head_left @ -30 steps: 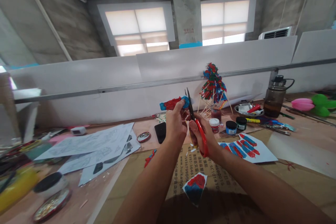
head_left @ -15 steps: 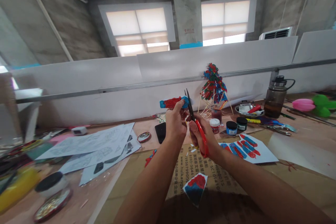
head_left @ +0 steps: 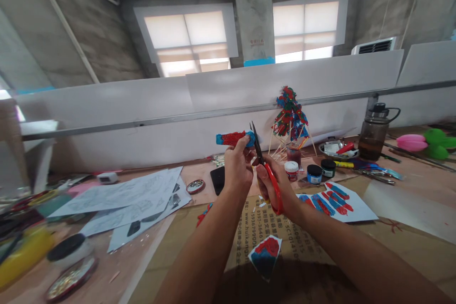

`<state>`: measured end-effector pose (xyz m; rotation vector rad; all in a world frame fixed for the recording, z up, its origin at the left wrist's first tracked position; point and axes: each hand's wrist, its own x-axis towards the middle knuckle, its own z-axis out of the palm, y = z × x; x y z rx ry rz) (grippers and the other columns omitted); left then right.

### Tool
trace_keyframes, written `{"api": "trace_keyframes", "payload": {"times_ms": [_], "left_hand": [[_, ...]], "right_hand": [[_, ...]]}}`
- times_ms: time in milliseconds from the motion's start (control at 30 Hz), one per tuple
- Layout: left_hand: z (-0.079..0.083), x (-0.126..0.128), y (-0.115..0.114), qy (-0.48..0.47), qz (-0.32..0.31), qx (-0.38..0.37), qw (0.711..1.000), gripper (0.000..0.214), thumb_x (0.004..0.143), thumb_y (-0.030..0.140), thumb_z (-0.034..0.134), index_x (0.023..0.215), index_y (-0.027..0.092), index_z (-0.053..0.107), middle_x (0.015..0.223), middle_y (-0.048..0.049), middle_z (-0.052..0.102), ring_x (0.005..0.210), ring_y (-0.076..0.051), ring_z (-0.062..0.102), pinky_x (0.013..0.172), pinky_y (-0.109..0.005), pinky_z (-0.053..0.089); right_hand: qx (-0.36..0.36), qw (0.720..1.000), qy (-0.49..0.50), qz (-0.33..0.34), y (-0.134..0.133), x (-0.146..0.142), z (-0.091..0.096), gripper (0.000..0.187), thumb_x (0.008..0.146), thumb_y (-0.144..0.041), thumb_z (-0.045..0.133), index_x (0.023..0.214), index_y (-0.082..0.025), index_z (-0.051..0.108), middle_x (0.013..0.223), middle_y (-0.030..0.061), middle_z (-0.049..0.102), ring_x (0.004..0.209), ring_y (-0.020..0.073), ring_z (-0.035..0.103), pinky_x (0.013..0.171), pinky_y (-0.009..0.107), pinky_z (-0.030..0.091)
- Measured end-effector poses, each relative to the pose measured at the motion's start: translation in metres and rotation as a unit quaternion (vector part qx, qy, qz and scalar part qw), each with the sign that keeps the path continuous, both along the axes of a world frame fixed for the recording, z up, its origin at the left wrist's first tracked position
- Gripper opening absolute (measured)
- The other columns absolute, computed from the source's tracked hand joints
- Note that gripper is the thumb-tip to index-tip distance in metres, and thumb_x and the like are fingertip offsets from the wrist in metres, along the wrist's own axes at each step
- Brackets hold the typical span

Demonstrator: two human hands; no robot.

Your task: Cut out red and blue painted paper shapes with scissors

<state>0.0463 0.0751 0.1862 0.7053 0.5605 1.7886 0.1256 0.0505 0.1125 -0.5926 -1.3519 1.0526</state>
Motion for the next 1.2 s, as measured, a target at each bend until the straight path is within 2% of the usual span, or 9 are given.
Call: {"api": "trace_keyframes", "payload": {"times_ms": [233,433,700,933,1200], "left_hand": [[0.0005,-0.0014,-0.0002,0.001,0.002,-0.001,1.000,0.028,0.054,0.026,0.079,0.067,0.017,0.057,0.056,0.0054,0.055,0.046,-0.007,0.046,0.045,-0.021,0.030],[-0.0001,-0.0026,0.0019,0.004,0.001,0.003,1.000,0.027,0.053,0.025,0.079,0.065,0.016,0.057,0.058,0.0042,0.056,0.048,-0.007,0.048,0.047,-0.021,0.034],[0.0001,-0.0014,-0.0001,0.011,-0.002,0.000,1.000,0.026,0.055,0.024,0.077,0.068,0.017,0.056,0.054,0.0058,0.054,0.044,-0.007,0.045,0.043,-0.021,0.031],[-0.0004,-0.0014,0.0013,0.029,-0.012,0.002,1.000,0.025,0.056,0.026,0.076,0.066,0.018,0.055,0.053,0.0063,0.051,0.041,-0.007,0.042,0.042,-0.022,0.029],[-0.0006,-0.0004,0.0015,0.033,-0.016,0.006,0.999,0.024,0.053,0.024,0.075,0.064,0.017,0.055,0.054,0.0060,0.052,0.043,-0.007,0.044,0.043,-0.022,0.030]], "right_hand": [[0.012,1.000,-0.005,0.007,-0.0009,0.0002,0.0002,0.033,0.090,-0.055,0.058,0.097,-0.023,0.052,0.051,-0.0114,0.038,0.035,0.0050,0.031,0.033,0.015,0.027],[0.020,1.000,-0.012,0.006,-0.0017,0.0001,0.0001,0.032,0.092,-0.053,0.056,0.102,-0.022,0.053,0.052,-0.0116,0.036,0.035,0.0048,0.031,0.032,0.015,0.027],[0.020,1.000,-0.015,0.004,-0.0020,0.0012,0.0011,0.032,0.092,-0.053,0.056,0.097,-0.022,0.052,0.053,-0.0111,0.039,0.035,0.0047,0.033,0.033,0.015,0.029],[0.031,0.999,-0.017,-0.002,0.0005,0.0019,0.0007,0.038,0.092,-0.055,0.055,0.109,-0.021,0.055,0.051,-0.0108,0.041,0.035,0.0063,0.036,0.033,0.016,0.031],[0.043,0.999,-0.027,-0.020,0.0005,0.0028,0.0033,0.039,0.092,-0.056,0.055,0.108,-0.020,0.056,0.050,-0.0103,0.041,0.036,0.0067,0.036,0.035,0.017,0.031]]}}
